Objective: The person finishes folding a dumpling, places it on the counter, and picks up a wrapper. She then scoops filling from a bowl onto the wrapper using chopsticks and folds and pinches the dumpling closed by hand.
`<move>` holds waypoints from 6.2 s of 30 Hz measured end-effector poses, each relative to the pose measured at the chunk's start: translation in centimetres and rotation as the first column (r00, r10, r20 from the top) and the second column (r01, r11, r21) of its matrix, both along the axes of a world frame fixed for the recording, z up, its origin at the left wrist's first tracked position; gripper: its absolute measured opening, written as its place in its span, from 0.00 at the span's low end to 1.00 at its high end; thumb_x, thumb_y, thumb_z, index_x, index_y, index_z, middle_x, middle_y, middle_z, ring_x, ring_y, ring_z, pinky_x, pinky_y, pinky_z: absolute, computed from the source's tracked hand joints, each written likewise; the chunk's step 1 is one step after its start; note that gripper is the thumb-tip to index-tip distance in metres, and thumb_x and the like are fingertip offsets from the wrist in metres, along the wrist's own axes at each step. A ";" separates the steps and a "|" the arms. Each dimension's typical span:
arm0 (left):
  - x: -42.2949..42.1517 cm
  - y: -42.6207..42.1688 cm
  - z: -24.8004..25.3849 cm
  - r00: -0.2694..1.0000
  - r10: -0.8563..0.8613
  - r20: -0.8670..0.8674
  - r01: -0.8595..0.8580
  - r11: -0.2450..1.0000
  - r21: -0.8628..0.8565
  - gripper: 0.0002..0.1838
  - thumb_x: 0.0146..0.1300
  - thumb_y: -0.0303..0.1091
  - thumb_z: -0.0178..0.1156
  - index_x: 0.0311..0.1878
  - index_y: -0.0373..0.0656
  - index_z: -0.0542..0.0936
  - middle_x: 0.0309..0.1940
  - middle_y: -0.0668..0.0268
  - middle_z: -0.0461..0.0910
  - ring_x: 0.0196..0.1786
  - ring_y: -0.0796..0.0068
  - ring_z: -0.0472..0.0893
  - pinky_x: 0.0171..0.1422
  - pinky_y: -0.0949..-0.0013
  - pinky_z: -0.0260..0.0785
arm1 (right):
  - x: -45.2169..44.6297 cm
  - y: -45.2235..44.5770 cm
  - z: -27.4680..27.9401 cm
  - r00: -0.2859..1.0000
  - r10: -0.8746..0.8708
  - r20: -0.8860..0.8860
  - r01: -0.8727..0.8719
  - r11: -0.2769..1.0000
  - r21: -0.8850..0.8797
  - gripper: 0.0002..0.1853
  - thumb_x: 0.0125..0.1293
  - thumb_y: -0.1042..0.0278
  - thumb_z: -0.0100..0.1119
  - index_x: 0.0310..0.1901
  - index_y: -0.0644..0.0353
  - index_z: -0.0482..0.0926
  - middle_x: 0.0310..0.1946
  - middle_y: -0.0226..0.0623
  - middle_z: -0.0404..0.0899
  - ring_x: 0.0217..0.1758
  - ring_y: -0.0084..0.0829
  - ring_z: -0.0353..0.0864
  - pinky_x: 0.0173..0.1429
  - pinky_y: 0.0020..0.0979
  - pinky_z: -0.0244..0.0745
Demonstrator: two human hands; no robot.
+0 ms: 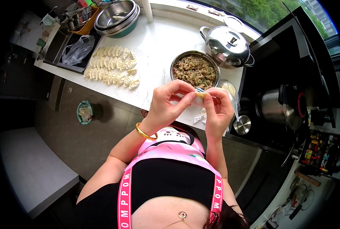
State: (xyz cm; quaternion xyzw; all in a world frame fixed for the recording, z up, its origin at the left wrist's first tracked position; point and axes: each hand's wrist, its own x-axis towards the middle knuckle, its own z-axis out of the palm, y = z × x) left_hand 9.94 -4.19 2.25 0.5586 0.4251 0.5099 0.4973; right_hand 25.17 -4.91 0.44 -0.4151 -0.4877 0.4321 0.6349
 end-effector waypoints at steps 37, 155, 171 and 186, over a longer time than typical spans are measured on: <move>-0.5 -0.3 -0.8 0.993 -0.023 0.113 0.021 1.000 0.016 0.11 0.65 0.21 0.59 0.51 0.32 0.75 0.42 0.60 0.81 0.45 0.73 0.84 0.46 0.72 0.81 | -0.7 0.7 0.1 0.945 -0.030 0.327 -0.030 0.984 0.177 0.04 0.60 0.81 0.64 0.36 0.67 0.78 0.38 0.42 0.79 0.38 0.31 0.82 0.40 0.28 0.80; -1.3 -1.2 0.5 0.961 0.150 -0.231 -0.058 0.931 0.360 0.06 0.57 0.20 0.66 0.38 0.38 0.84 0.35 0.62 0.84 0.37 0.72 0.85 0.36 0.73 0.80 | -0.9 -0.7 0.5 0.965 -0.033 0.260 -0.033 0.968 0.248 0.09 0.53 0.84 0.70 0.35 0.65 0.81 0.38 0.37 0.78 0.39 0.27 0.80 0.38 0.25 0.76; -1.3 -0.9 -0.1 0.995 -0.016 -0.099 0.035 0.981 0.193 0.12 0.57 0.19 0.65 0.46 0.37 0.82 0.43 0.60 0.81 0.45 0.71 0.84 0.43 0.73 0.82 | -0.7 -0.5 0.5 0.993 0.040 0.113 -0.060 0.982 0.178 0.09 0.59 0.83 0.66 0.41 0.69 0.79 0.46 0.42 0.75 0.47 0.29 0.81 0.47 0.26 0.83; -0.5 -0.1 -0.4 0.993 -0.014 -0.113 0.036 0.980 0.195 0.10 0.57 0.20 0.67 0.43 0.37 0.82 0.42 0.63 0.81 0.44 0.76 0.83 0.40 0.75 0.82 | -0.6 -1.1 1.8 0.928 -0.106 0.358 0.020 0.972 0.236 0.06 0.58 0.83 0.64 0.37 0.67 0.80 0.43 0.43 0.78 0.44 0.34 0.83 0.43 0.29 0.83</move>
